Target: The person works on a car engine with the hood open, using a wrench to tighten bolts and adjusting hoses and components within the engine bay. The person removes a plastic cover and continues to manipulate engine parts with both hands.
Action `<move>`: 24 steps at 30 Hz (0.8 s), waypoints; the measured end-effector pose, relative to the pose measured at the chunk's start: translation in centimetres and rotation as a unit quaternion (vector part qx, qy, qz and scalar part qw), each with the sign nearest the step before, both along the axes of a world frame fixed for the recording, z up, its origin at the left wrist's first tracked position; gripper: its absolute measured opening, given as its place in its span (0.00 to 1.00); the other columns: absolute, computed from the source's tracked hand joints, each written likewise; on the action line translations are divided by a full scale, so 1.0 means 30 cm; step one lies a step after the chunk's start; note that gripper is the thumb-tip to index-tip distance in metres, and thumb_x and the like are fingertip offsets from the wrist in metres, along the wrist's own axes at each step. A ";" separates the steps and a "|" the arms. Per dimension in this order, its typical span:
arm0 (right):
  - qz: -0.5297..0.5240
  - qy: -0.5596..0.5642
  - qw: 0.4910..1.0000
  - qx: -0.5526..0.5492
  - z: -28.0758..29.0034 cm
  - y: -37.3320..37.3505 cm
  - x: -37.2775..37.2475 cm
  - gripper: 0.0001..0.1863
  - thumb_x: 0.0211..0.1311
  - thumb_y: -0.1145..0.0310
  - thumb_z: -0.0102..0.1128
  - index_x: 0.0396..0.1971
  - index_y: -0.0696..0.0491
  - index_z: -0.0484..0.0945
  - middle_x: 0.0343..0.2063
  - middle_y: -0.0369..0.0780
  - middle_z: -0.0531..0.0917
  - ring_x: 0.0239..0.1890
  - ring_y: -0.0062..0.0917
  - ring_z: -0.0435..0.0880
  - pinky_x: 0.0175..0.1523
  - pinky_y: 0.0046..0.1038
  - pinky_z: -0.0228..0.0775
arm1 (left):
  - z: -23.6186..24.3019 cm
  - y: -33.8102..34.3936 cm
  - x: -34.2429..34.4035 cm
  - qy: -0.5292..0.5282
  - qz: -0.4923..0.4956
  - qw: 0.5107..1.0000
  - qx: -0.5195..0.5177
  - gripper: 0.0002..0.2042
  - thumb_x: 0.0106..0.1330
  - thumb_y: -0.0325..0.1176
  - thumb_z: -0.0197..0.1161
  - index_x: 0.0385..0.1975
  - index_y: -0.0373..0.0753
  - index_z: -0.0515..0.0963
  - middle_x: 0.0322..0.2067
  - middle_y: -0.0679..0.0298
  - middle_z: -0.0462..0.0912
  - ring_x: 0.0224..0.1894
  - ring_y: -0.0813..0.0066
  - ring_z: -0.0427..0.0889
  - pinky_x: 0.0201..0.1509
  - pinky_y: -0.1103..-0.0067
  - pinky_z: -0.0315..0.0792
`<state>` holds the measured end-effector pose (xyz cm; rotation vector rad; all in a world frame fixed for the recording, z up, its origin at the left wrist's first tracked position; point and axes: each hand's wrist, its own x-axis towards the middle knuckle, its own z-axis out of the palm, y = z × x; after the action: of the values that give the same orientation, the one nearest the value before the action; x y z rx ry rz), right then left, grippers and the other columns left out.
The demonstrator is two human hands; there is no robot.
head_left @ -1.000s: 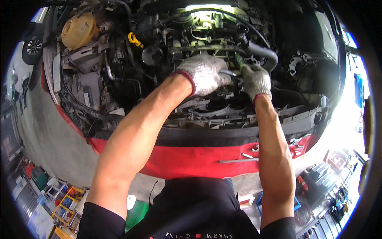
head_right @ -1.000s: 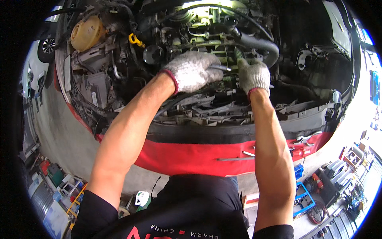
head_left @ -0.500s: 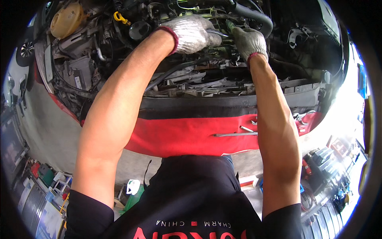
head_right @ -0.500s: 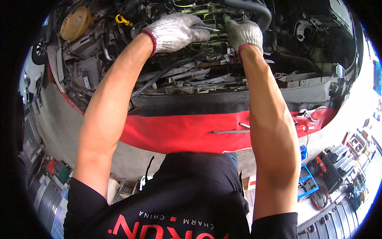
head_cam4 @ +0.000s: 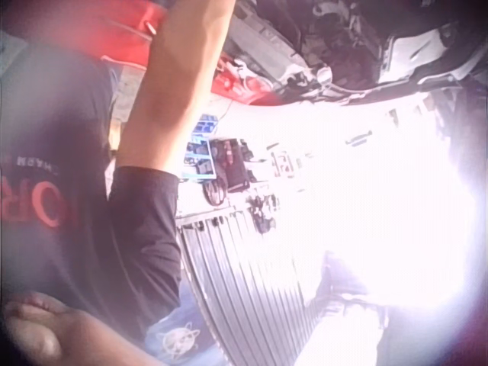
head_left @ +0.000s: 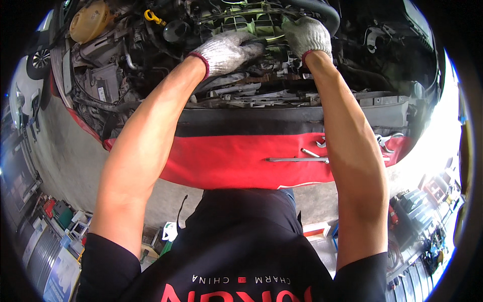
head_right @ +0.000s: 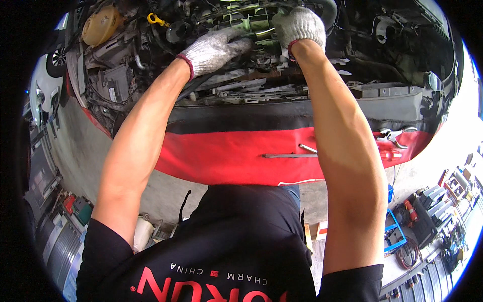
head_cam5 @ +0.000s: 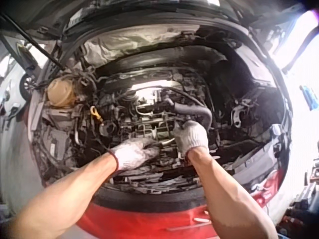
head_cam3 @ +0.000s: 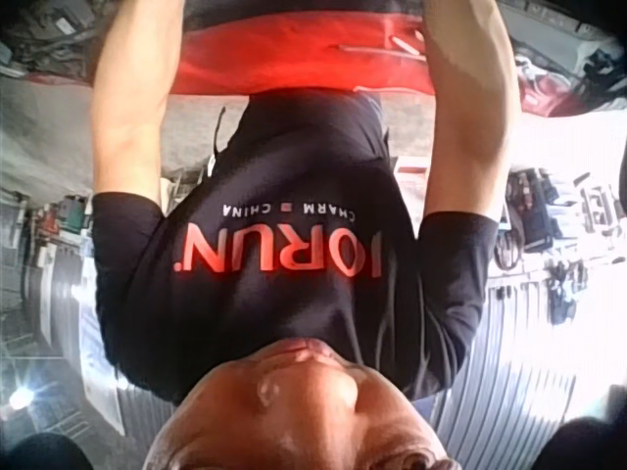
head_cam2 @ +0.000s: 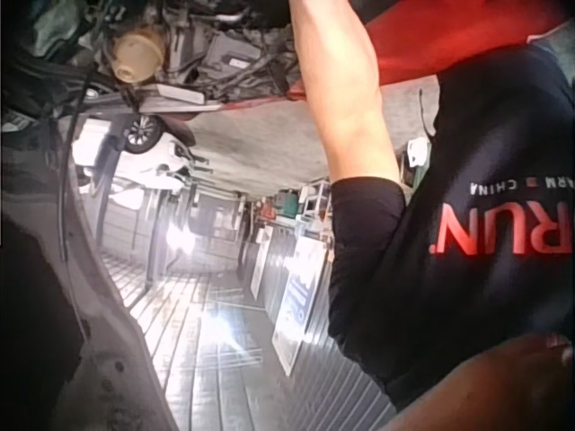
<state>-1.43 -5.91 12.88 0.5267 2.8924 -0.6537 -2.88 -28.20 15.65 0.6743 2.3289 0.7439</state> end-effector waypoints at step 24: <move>-0.152 -0.046 0.975 -0.153 0.002 -0.020 0.001 0.29 0.64 0.46 0.55 0.50 0.56 0.85 0.50 0.55 0.85 0.55 0.46 0.84 0.62 0.40 0.73 | 0.133 0.096 -0.059 0.164 0.087 0.982 -0.020 0.27 0.65 0.51 0.70 0.56 0.38 0.80 0.52 0.53 0.86 0.56 0.60 0.85 0.60 0.68 0.77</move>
<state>-1.39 -6.51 12.95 0.9335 2.5772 -1.0629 -4.64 -25.32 19.63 0.6184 2.7239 0.7032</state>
